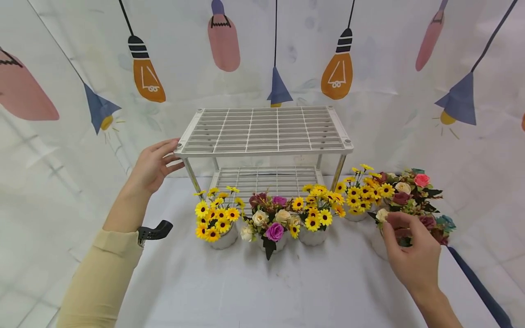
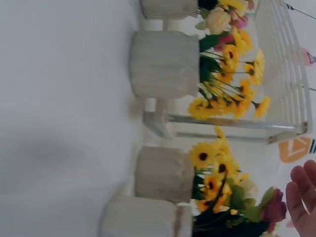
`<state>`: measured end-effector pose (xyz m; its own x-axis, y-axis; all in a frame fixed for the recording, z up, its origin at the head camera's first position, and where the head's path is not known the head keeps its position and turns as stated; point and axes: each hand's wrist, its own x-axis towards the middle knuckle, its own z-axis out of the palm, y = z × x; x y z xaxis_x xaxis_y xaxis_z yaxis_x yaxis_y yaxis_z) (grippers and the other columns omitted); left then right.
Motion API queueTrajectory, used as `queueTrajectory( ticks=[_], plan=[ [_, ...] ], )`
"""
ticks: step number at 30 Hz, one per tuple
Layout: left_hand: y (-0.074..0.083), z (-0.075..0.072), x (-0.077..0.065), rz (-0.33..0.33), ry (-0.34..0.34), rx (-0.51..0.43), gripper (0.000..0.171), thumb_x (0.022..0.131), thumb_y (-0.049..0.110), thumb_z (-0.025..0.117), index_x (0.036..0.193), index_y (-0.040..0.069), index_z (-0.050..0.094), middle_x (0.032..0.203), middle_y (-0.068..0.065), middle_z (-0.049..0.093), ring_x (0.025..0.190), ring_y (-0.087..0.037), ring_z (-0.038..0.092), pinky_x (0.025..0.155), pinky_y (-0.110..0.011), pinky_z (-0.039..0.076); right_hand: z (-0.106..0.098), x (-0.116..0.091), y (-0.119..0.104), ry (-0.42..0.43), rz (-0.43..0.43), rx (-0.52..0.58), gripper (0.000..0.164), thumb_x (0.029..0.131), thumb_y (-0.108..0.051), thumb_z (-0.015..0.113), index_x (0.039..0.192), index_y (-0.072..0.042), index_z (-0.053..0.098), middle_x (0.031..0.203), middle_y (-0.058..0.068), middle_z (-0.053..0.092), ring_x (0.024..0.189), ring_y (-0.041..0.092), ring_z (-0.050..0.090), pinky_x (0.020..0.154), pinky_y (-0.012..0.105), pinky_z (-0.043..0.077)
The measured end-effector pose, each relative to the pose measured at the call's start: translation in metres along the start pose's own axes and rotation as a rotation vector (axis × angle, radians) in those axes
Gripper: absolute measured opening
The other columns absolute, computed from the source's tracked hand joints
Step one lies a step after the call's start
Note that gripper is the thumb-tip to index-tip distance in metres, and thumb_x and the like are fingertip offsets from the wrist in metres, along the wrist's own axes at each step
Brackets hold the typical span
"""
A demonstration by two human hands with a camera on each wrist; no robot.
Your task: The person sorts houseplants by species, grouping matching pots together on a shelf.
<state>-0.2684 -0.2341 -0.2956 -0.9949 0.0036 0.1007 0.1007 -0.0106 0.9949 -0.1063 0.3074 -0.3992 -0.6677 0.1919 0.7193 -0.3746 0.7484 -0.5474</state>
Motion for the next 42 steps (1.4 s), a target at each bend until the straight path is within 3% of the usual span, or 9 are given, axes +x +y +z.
queueTrajectory(
  ticks=[6, 12, 16, 19, 23, 28, 32, 36, 42],
  plan=[
    [0.003, -0.003, 0.002, -0.053, -0.023, -0.039, 0.061, 0.101, 0.036, 0.068, 0.148, 0.001, 0.051, 0.126, -0.008, 0.067, 0.109, -0.021, 0.063, 0.107, -0.046, 0.045, 0.006, -0.032, -0.002, -0.012, 0.195, -0.024, 0.028, 0.089, 0.009, 0.073, 0.116, 0.005, 0.065, 0.100, -0.021, 0.059, 0.088, -0.009, 0.055, 0.075, 0.002, 0.042],
    [0.005, -0.006, 0.001, -0.089, -0.029, -0.024, 0.064, 0.100, 0.037, 0.070, 0.150, 0.002, 0.049, 0.124, -0.004, 0.069, 0.110, -0.019, 0.064, 0.112, -0.050, 0.041, 0.014, -0.056, 0.002, -0.055, 0.449, 0.025, 0.018, 0.097, 0.002, 0.068, 0.114, 0.001, 0.064, 0.095, -0.019, 0.061, 0.085, -0.005, 0.057, 0.067, 0.006, 0.045],
    [0.006, -0.007, 0.000, -0.094, -0.025, -0.013, 0.067, 0.098, 0.036, 0.072, 0.151, 0.002, 0.048, 0.119, -0.001, 0.070, 0.111, -0.020, 0.064, 0.106, -0.043, 0.048, 0.020, -0.065, 0.011, -0.004, 0.633, 0.088, 0.012, 0.101, -0.002, 0.064, 0.112, 0.002, 0.061, 0.091, -0.015, 0.060, 0.077, -0.001, 0.057, 0.061, 0.010, 0.047],
    [0.005, -0.008, -0.002, -0.101, -0.024, -0.015, 0.068, 0.098, 0.036, 0.072, 0.151, 0.002, 0.048, 0.116, 0.001, 0.071, 0.111, -0.020, 0.065, 0.095, -0.033, 0.055, 0.025, -0.072, 0.020, 0.083, 0.775, 0.137, 0.009, 0.100, -0.005, 0.064, 0.108, -0.006, 0.059, 0.091, -0.013, 0.057, 0.075, -0.001, 0.055, 0.058, 0.010, 0.045],
    [0.005, -0.009, -0.002, -0.101, -0.031, -0.024, 0.067, 0.098, 0.035, 0.072, 0.150, 0.001, 0.047, 0.117, 0.000, 0.070, 0.110, -0.020, 0.066, 0.086, -0.026, 0.058, 0.030, -0.080, 0.031, 0.164, 0.900, 0.156, 0.024, 0.099, -0.016, 0.069, 0.110, -0.023, 0.048, 0.101, -0.010, 0.048, 0.083, -0.001, 0.049, 0.063, 0.007, 0.040],
    [0.008, -0.008, 0.002, -0.084, -0.051, -0.010, 0.068, 0.098, 0.035, 0.073, 0.150, -0.001, 0.047, 0.118, -0.001, 0.069, 0.106, -0.018, 0.068, 0.085, -0.026, 0.058, 0.034, -0.080, 0.042, 0.159, 1.016, 0.098, 0.063, 0.095, -0.038, 0.073, 0.140, -0.022, 0.032, 0.121, -0.015, 0.034, 0.108, 0.002, 0.041, 0.091, 0.014, 0.037],
    [0.012, -0.008, 0.003, -0.091, -0.057, 0.007, 0.070, 0.097, 0.035, 0.073, 0.151, 0.000, 0.046, 0.117, -0.001, 0.069, 0.105, -0.016, 0.067, 0.089, -0.030, 0.058, 0.042, -0.077, 0.050, 0.131, 1.052, 0.115, 0.092, 0.093, -0.040, 0.076, 0.157, -0.011, 0.018, 0.149, 0.005, 0.030, 0.136, 0.022, 0.033, 0.115, 0.031, 0.029],
    [0.012, -0.009, 0.002, -0.120, -0.058, 0.015, 0.071, 0.097, 0.036, 0.074, 0.152, 0.001, 0.046, 0.119, -0.001, 0.067, 0.107, -0.017, 0.066, 0.099, -0.037, 0.053, 0.049, -0.073, 0.057, 0.126, 1.037, 0.146, 0.099, 0.092, -0.037, 0.077, 0.160, -0.010, 0.011, 0.161, 0.017, 0.020, 0.145, 0.029, 0.024, 0.120, 0.038, 0.023],
    [0.010, -0.010, 0.001, -0.127, -0.065, 0.014, 0.071, 0.096, 0.035, 0.075, 0.152, 0.003, 0.046, 0.134, -0.009, 0.061, 0.117, -0.023, 0.062, 0.110, -0.048, 0.041, 0.053, -0.063, 0.068, 0.145, 0.998, 0.194, 0.103, 0.091, -0.033, 0.079, 0.161, -0.013, 0.006, 0.167, 0.014, 0.011, 0.153, 0.023, 0.012, 0.124, 0.032, 0.009]
  ],
)
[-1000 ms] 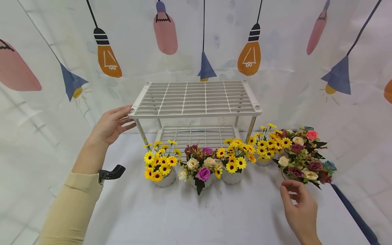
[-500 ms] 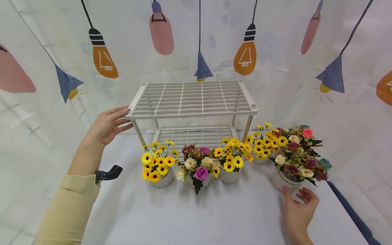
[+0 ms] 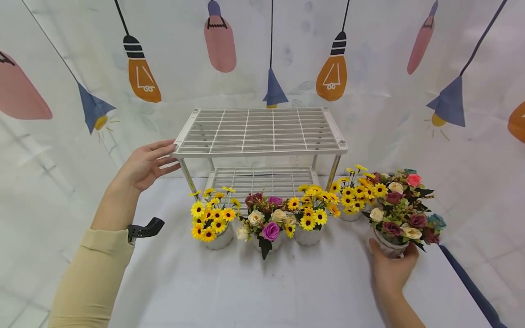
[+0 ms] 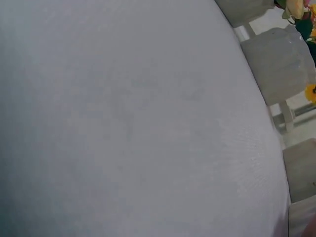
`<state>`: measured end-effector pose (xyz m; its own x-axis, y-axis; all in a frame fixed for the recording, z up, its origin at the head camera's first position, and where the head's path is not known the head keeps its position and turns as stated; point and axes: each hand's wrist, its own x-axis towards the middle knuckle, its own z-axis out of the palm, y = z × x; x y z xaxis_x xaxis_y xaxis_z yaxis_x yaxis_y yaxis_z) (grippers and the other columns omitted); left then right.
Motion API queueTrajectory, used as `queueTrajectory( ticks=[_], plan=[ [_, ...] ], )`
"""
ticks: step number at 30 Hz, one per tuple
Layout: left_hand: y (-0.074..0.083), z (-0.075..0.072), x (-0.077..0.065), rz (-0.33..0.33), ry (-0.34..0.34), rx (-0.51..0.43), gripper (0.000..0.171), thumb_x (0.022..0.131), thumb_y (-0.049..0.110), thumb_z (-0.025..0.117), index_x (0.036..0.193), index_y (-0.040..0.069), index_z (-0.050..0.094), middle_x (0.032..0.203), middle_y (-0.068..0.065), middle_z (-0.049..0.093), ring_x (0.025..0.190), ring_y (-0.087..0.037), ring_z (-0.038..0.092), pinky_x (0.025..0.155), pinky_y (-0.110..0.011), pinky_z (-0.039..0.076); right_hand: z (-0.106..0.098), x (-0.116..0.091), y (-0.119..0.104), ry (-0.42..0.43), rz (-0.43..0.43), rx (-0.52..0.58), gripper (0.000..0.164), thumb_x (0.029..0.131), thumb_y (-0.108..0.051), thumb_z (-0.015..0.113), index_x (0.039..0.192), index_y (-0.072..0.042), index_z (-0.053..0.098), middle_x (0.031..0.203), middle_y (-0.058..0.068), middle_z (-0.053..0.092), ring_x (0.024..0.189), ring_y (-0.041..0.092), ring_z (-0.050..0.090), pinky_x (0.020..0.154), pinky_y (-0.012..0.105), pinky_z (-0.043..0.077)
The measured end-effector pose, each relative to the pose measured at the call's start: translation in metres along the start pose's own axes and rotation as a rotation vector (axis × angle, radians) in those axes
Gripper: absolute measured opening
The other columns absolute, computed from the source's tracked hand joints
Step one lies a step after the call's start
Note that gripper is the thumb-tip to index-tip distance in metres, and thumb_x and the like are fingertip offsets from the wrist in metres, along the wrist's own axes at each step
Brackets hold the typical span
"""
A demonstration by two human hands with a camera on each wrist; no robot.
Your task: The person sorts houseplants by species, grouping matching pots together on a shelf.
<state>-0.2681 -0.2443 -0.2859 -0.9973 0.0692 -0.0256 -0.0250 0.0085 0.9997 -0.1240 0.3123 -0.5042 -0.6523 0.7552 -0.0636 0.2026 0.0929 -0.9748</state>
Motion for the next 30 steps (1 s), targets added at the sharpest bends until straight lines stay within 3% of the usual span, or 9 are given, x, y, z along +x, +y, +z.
queueTrajectory(
  ticks=[6, 14, 20, 23, 27, 30],
  plan=[
    [0.000, 0.001, 0.000, 0.002, -0.024, -0.002, 0.072, 0.096, 0.033, 0.075, 0.154, 0.004, 0.044, 0.132, -0.006, 0.063, 0.120, -0.025, 0.060, 0.113, -0.051, 0.038, 0.003, 0.008, -0.001, 0.011, -0.015, 0.026, 0.107, 0.088, -0.030, 0.084, 0.161, -0.014, 0.007, 0.168, 0.011, 0.011, 0.154, 0.018, 0.010, 0.123, 0.027, 0.003],
    [-0.005, -0.003, -0.001, -0.001, -0.030, -0.024, 0.074, 0.097, 0.033, 0.074, 0.156, 0.005, 0.041, 0.137, -0.008, 0.059, 0.122, -0.025, 0.059, 0.110, -0.045, 0.041, -0.001, 0.006, 0.000, 0.044, -0.040, -0.093, 0.108, 0.086, -0.042, 0.084, 0.160, -0.006, 0.014, 0.165, 0.020, 0.023, 0.152, 0.031, 0.023, 0.124, 0.038, 0.016],
    [-0.008, -0.002, -0.001, 0.003, -0.032, -0.030, 0.074, 0.097, 0.032, 0.074, 0.156, 0.004, 0.040, 0.129, -0.002, 0.063, 0.120, -0.023, 0.059, 0.107, -0.042, 0.044, -0.008, 0.000, -0.007, 0.044, -0.019, -0.145, 0.110, 0.087, -0.049, 0.080, 0.161, -0.005, 0.012, 0.162, 0.024, 0.024, 0.148, 0.038, 0.027, 0.121, 0.048, 0.025],
    [-0.009, -0.002, 0.000, 0.015, -0.037, -0.039, 0.072, 0.098, 0.031, 0.074, 0.155, 0.003, 0.041, 0.129, -0.003, 0.063, 0.118, -0.021, 0.061, 0.104, -0.038, 0.048, -0.009, -0.002, -0.011, 0.076, -0.048, -0.099, 0.105, 0.086, -0.044, 0.082, 0.160, -0.007, 0.018, 0.159, 0.021, 0.030, 0.144, 0.031, 0.033, 0.119, 0.039, 0.030],
    [-0.008, -0.002, 0.001, 0.025, -0.038, -0.047, 0.071, 0.098, 0.031, 0.074, 0.155, 0.003, 0.042, 0.132, -0.005, 0.062, 0.114, -0.019, 0.063, 0.101, -0.035, 0.051, -0.006, -0.007, -0.019, 0.131, -0.130, -0.006, 0.094, 0.085, -0.034, 0.086, 0.156, -0.013, 0.028, 0.147, 0.003, 0.039, 0.134, 0.016, 0.040, 0.111, 0.025, 0.036],
    [-0.007, -0.002, 0.001, 0.016, -0.032, -0.054, 0.071, 0.097, 0.031, 0.074, 0.154, 0.004, 0.042, 0.129, -0.003, 0.063, 0.117, -0.022, 0.061, 0.104, -0.039, 0.047, -0.002, -0.013, -0.027, 0.162, -0.206, 0.103, 0.088, 0.083, -0.022, 0.089, 0.152, -0.015, 0.034, 0.140, -0.006, 0.042, 0.128, 0.009, 0.042, 0.104, 0.022, 0.037]
  ],
)
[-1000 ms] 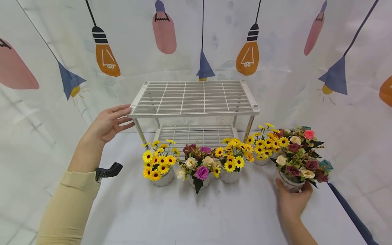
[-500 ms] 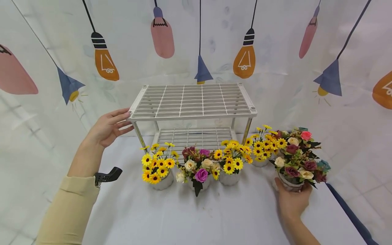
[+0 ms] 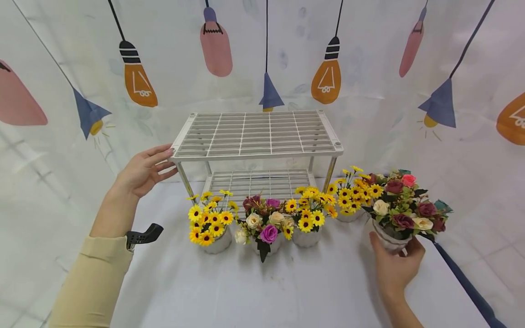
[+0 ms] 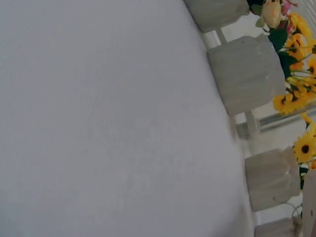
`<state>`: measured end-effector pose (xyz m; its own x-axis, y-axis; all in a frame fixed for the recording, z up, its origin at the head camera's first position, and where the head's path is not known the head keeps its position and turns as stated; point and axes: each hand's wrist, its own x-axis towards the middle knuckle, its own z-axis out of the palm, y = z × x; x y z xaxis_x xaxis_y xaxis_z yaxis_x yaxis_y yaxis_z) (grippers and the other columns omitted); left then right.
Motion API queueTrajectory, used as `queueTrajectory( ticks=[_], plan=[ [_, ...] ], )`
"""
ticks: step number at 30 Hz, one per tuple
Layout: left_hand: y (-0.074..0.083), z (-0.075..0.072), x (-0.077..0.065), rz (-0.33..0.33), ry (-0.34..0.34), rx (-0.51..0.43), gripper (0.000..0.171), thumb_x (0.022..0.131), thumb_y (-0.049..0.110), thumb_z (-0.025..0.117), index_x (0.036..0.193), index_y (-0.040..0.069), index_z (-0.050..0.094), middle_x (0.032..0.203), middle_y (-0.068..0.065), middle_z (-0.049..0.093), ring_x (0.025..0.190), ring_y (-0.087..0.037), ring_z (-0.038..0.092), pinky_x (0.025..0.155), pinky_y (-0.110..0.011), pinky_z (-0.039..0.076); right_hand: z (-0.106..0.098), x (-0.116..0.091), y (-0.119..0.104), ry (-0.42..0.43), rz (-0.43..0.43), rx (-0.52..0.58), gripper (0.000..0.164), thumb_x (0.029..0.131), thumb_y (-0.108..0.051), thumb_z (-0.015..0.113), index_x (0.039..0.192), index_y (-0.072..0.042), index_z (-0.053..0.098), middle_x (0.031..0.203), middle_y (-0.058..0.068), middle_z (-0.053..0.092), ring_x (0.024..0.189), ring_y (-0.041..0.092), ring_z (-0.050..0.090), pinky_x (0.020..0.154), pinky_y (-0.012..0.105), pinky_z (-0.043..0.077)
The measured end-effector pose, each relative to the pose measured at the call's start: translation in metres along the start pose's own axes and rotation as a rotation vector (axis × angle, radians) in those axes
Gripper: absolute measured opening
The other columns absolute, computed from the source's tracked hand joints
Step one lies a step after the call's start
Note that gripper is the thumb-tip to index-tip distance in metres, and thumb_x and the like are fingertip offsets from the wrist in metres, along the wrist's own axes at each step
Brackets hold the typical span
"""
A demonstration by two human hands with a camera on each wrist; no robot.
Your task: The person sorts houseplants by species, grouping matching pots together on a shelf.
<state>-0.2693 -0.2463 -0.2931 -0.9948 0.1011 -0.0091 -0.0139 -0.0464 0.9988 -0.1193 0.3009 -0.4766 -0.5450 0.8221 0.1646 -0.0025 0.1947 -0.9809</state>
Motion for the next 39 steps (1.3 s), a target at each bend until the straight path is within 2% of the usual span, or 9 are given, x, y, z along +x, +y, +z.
queueTrajectory(
  ticks=[3, 6, 11, 14, 19, 26, 33, 37, 39],
  plan=[
    [0.000, 0.001, 0.000, -0.005, 0.003, -0.013, 0.072, 0.097, 0.032, 0.075, 0.155, 0.004, 0.042, 0.127, -0.002, 0.063, 0.121, -0.025, 0.058, 0.109, -0.043, 0.042, 0.005, -0.005, -0.010, 0.000, -0.088, 0.094, 0.085, 0.081, -0.012, 0.089, 0.149, -0.011, 0.037, 0.139, -0.005, 0.044, 0.124, 0.010, 0.045, 0.097, 0.021, 0.040],
    [-0.001, 0.001, 0.000, -0.004, 0.007, -0.018, 0.073, 0.096, 0.032, 0.075, 0.155, 0.005, 0.042, 0.127, -0.001, 0.063, 0.121, -0.025, 0.058, 0.110, -0.044, 0.041, 0.010, -0.009, -0.021, -0.034, -0.132, 0.147, 0.082, 0.081, -0.007, 0.088, 0.146, -0.011, 0.038, 0.139, -0.002, 0.045, 0.123, 0.012, 0.048, 0.091, 0.019, 0.042],
    [-0.004, 0.001, -0.001, -0.006, 0.009, -0.025, 0.073, 0.097, 0.031, 0.074, 0.155, 0.004, 0.041, 0.131, -0.004, 0.062, 0.117, -0.020, 0.062, 0.107, -0.040, 0.045, 0.015, -0.024, -0.038, -0.081, -0.210, 0.186, 0.080, 0.080, 0.001, 0.087, 0.144, -0.010, 0.040, 0.141, 0.002, 0.046, 0.126, 0.018, 0.050, 0.094, 0.018, 0.046],
    [-0.005, 0.000, -0.002, -0.006, 0.004, -0.031, 0.072, 0.097, 0.030, 0.075, 0.155, 0.004, 0.041, 0.129, -0.003, 0.063, 0.115, -0.019, 0.063, 0.106, -0.039, 0.047, 0.020, -0.032, -0.050, -0.100, -0.272, 0.264, 0.077, 0.079, 0.008, 0.085, 0.141, -0.006, 0.041, 0.142, 0.007, 0.048, 0.127, 0.023, 0.051, 0.094, 0.019, 0.047],
    [-0.005, -0.001, 0.000, 0.002, -0.011, -0.040, 0.069, 0.098, 0.030, 0.074, 0.154, 0.004, 0.043, 0.127, -0.001, 0.064, 0.116, -0.019, 0.062, 0.106, -0.038, 0.048, 0.029, -0.037, -0.074, -0.150, -0.301, 0.446, 0.078, 0.076, 0.015, 0.083, 0.139, -0.004, 0.040, 0.145, 0.013, 0.047, 0.131, 0.028, 0.048, 0.097, 0.023, 0.046],
    [-0.006, -0.002, 0.001, 0.021, 0.001, -0.046, 0.064, 0.098, 0.031, 0.073, 0.152, 0.005, 0.048, 0.125, 0.000, 0.068, 0.112, -0.018, 0.065, 0.090, -0.028, 0.057, 0.043, -0.042, -0.111, -0.222, -0.380, 0.674, 0.081, 0.073, 0.020, 0.080, 0.140, -0.001, 0.038, 0.149, 0.019, 0.043, 0.138, 0.034, 0.041, 0.108, 0.030, 0.044],
    [-0.008, -0.002, 0.001, 0.012, 0.000, -0.050, 0.067, 0.098, 0.031, 0.073, 0.153, 0.006, 0.045, 0.132, -0.002, 0.065, 0.118, -0.020, 0.063, 0.094, -0.030, 0.055, 0.059, -0.052, -0.139, -0.280, -0.441, 0.772, 0.077, 0.075, 0.022, 0.078, 0.139, 0.002, 0.038, 0.145, 0.023, 0.046, 0.134, 0.037, 0.044, 0.106, 0.033, 0.046],
    [-0.009, -0.002, 0.002, 0.027, -0.001, -0.056, 0.068, 0.098, 0.029, 0.073, 0.154, 0.005, 0.044, 0.130, -0.001, 0.065, 0.117, -0.019, 0.063, 0.093, -0.029, 0.055, 0.070, -0.057, -0.154, -0.342, -0.418, 0.824, 0.076, 0.075, 0.024, 0.076, 0.137, 0.001, 0.039, 0.144, 0.024, 0.045, 0.132, 0.038, 0.046, 0.104, 0.034, 0.048],
    [-0.009, -0.002, 0.003, 0.034, 0.003, -0.048, 0.067, 0.098, 0.030, 0.074, 0.153, 0.005, 0.045, 0.129, 0.000, 0.066, 0.116, -0.018, 0.064, 0.092, -0.028, 0.056, 0.075, -0.059, -0.162, -0.372, -0.425, 0.816, 0.075, 0.075, 0.022, 0.077, 0.136, 0.000, 0.039, 0.144, 0.023, 0.046, 0.132, 0.038, 0.046, 0.104, 0.034, 0.048]
  ],
)
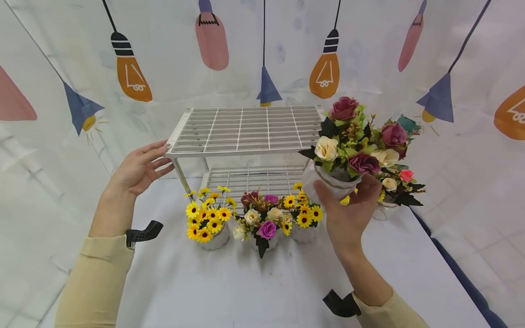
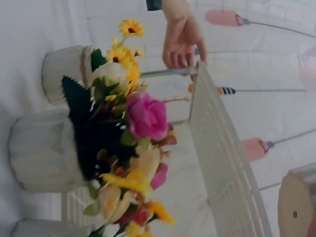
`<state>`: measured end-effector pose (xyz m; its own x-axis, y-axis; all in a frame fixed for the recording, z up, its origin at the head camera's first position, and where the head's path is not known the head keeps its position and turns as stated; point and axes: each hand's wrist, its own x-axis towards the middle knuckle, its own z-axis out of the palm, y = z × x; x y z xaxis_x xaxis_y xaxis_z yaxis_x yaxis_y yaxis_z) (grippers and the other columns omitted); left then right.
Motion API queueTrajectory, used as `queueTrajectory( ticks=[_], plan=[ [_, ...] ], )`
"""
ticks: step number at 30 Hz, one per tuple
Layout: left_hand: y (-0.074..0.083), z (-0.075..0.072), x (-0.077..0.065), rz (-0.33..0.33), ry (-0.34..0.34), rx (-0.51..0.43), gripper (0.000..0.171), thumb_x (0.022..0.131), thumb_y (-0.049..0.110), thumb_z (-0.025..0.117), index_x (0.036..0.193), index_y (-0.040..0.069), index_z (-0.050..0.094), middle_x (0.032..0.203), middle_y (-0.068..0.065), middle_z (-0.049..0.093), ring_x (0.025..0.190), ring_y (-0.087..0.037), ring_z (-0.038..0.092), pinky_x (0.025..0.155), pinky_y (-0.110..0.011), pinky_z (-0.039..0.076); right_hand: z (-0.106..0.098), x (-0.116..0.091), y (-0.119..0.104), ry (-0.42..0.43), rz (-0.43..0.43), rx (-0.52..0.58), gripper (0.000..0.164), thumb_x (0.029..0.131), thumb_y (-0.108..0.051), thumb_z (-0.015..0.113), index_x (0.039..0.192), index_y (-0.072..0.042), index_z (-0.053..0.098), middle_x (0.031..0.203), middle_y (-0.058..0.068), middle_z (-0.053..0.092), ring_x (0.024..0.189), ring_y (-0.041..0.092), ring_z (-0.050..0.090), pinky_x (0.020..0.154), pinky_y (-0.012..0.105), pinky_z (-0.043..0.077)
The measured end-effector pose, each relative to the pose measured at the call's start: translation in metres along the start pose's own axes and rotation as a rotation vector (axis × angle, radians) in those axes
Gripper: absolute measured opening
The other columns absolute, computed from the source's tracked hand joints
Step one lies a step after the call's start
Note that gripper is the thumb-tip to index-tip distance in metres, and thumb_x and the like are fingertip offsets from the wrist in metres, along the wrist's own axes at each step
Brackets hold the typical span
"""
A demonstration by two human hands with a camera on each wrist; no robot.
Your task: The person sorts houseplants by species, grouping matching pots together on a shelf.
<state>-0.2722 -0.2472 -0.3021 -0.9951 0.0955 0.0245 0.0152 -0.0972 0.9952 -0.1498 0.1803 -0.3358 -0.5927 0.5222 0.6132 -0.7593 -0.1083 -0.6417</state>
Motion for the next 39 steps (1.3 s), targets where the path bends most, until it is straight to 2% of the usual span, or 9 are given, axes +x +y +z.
queueTrajectory(
  ticks=[5, 8, 12, 17, 21, 25, 29, 35, 39],
  plan=[
    [0.000, 0.002, 0.001, -0.008, 0.010, -0.008, 0.067, 0.096, 0.030, 0.075, 0.151, 0.005, 0.047, 0.126, 0.001, 0.067, 0.115, -0.018, 0.063, 0.098, -0.033, 0.053, 0.025, 0.008, -0.004, -0.062, 0.056, -0.030, 0.074, 0.078, 0.015, 0.081, 0.137, -0.003, 0.040, 0.143, 0.019, 0.048, 0.131, 0.036, 0.047, 0.104, 0.035, 0.048],
    [0.000, 0.005, 0.000, -0.014, 0.005, -0.030, 0.067, 0.096, 0.028, 0.075, 0.152, 0.004, 0.047, 0.127, -0.001, 0.066, 0.116, -0.019, 0.063, 0.110, -0.041, 0.045, 0.039, 0.013, -0.007, -0.078, 0.164, -0.061, 0.072, 0.080, 0.007, 0.085, 0.134, -0.007, 0.040, 0.142, 0.015, 0.049, 0.129, 0.032, 0.050, 0.099, 0.033, 0.051],
    [0.001, 0.007, -0.002, -0.015, -0.001, -0.033, 0.068, 0.097, 0.027, 0.075, 0.153, 0.004, 0.045, 0.132, -0.004, 0.064, 0.117, -0.020, 0.062, 0.116, -0.048, 0.035, 0.057, 0.021, -0.006, -0.111, 0.243, -0.094, 0.068, 0.084, -0.004, 0.086, 0.132, -0.010, 0.039, 0.140, 0.012, 0.051, 0.125, 0.030, 0.054, 0.093, 0.032, 0.054],
    [0.002, 0.005, -0.004, -0.013, 0.000, -0.029, 0.068, 0.097, 0.027, 0.075, 0.153, 0.004, 0.044, 0.133, -0.004, 0.064, 0.118, -0.020, 0.061, 0.113, -0.043, 0.040, 0.085, 0.029, -0.002, -0.189, 0.250, -0.112, 0.070, 0.083, -0.007, 0.087, 0.135, -0.011, 0.040, 0.140, 0.010, 0.052, 0.124, 0.029, 0.055, 0.094, 0.034, 0.054],
    [0.002, 0.004, -0.006, -0.013, 0.000, -0.041, 0.067, 0.097, 0.026, 0.074, 0.153, 0.003, 0.045, 0.134, -0.005, 0.064, 0.116, -0.018, 0.063, 0.111, -0.041, 0.043, 0.113, 0.035, 0.002, -0.240, 0.296, -0.073, 0.075, 0.081, -0.005, 0.089, 0.137, -0.011, 0.039, 0.138, 0.011, 0.051, 0.125, 0.028, 0.055, 0.097, 0.038, 0.054],
    [0.003, 0.004, -0.007, -0.008, 0.003, -0.046, 0.068, 0.097, 0.026, 0.075, 0.153, 0.003, 0.045, 0.131, -0.003, 0.065, 0.114, -0.017, 0.064, 0.113, -0.043, 0.040, 0.140, 0.039, 0.009, -0.231, 0.353, -0.020, 0.076, 0.079, -0.004, 0.090, 0.136, -0.010, 0.040, 0.134, 0.012, 0.051, 0.122, 0.027, 0.056, 0.097, 0.038, 0.054],
    [0.004, 0.005, -0.008, 0.000, 0.008, -0.059, 0.068, 0.097, 0.025, 0.075, 0.154, 0.003, 0.044, 0.123, 0.002, 0.068, 0.113, -0.016, 0.065, 0.114, -0.044, 0.038, 0.161, 0.039, 0.017, -0.215, 0.376, -0.026, 0.078, 0.077, -0.006, 0.092, 0.136, -0.011, 0.041, 0.133, 0.010, 0.051, 0.121, 0.023, 0.056, 0.095, 0.036, 0.054],
    [0.003, 0.007, -0.007, 0.010, 0.034, -0.051, 0.067, 0.096, 0.027, 0.075, 0.152, 0.003, 0.046, 0.124, 0.001, 0.069, 0.113, -0.017, 0.066, 0.101, -0.033, 0.052, 0.190, 0.033, 0.029, -0.238, 0.401, -0.032, 0.081, 0.077, -0.009, 0.093, 0.137, -0.013, 0.040, 0.132, 0.007, 0.051, 0.120, 0.018, 0.058, 0.094, 0.033, 0.055],
    [0.002, 0.007, -0.007, 0.008, 0.045, -0.043, 0.068, 0.096, 0.029, 0.076, 0.153, 0.004, 0.047, 0.123, 0.001, 0.070, 0.112, -0.017, 0.066, 0.097, -0.030, 0.054, 0.207, 0.028, 0.037, -0.259, 0.421, -0.087, 0.082, 0.076, -0.014, 0.094, 0.138, -0.014, 0.040, 0.131, 0.003, 0.051, 0.120, 0.015, 0.056, 0.097, 0.029, 0.052]
  ],
)
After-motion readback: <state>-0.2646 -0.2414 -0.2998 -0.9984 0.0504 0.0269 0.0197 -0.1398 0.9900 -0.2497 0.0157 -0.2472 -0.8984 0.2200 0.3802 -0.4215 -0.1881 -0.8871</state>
